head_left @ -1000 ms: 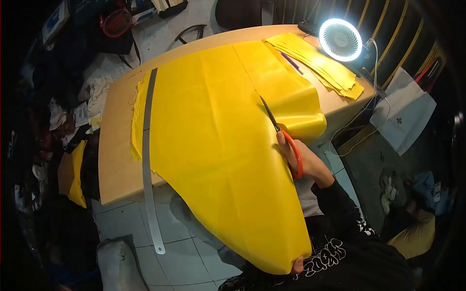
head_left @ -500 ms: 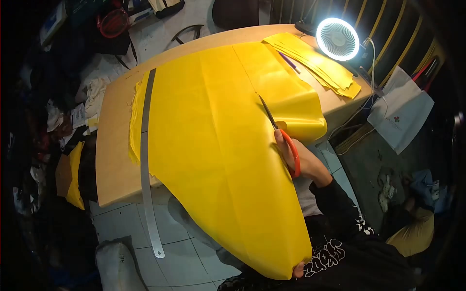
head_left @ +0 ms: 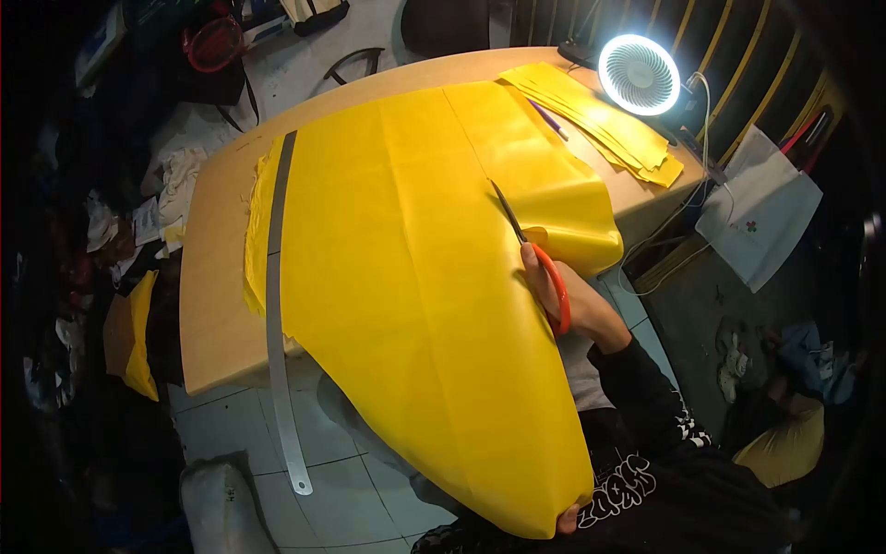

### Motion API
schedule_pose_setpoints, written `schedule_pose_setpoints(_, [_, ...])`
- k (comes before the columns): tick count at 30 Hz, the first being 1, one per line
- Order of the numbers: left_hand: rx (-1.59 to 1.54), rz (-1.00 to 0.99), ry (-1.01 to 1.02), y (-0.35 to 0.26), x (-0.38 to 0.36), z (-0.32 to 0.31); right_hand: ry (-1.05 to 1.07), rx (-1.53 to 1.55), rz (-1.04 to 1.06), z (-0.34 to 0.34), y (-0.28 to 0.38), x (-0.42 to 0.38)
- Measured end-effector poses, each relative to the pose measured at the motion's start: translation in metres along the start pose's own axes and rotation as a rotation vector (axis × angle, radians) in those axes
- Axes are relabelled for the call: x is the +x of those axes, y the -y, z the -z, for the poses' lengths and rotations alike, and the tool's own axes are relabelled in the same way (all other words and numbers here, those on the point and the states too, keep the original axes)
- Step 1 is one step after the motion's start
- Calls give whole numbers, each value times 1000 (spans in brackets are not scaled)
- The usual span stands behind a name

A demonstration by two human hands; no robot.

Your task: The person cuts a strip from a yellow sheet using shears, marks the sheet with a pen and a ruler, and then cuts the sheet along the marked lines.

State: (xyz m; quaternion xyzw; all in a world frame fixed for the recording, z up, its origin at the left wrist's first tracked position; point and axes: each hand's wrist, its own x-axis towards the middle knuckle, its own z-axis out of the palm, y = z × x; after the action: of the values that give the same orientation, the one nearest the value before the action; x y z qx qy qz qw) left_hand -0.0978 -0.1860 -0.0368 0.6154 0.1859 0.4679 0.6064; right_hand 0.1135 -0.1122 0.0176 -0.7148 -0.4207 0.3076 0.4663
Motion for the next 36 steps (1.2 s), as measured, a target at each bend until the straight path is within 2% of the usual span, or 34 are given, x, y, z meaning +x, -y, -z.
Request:
schedule_pose_setpoints(11, [-11, -2, 8, 0, -1, -1, -11, -50, 49, 0, 0, 0])
schedule_pose_setpoints(19, [-18, -1, 18, 0, -1, -1, 71, -34, -103, 3, 20, -5])
schedule_pose_setpoints(34, [-27, -2, 29, 0, -2, -1, 50, -19, -79, 3, 23, -8])
schedule_pose_setpoints(36, [-26, -3, 26, 1, -2, -2, -25, 36, 11, -3, 22, -8])
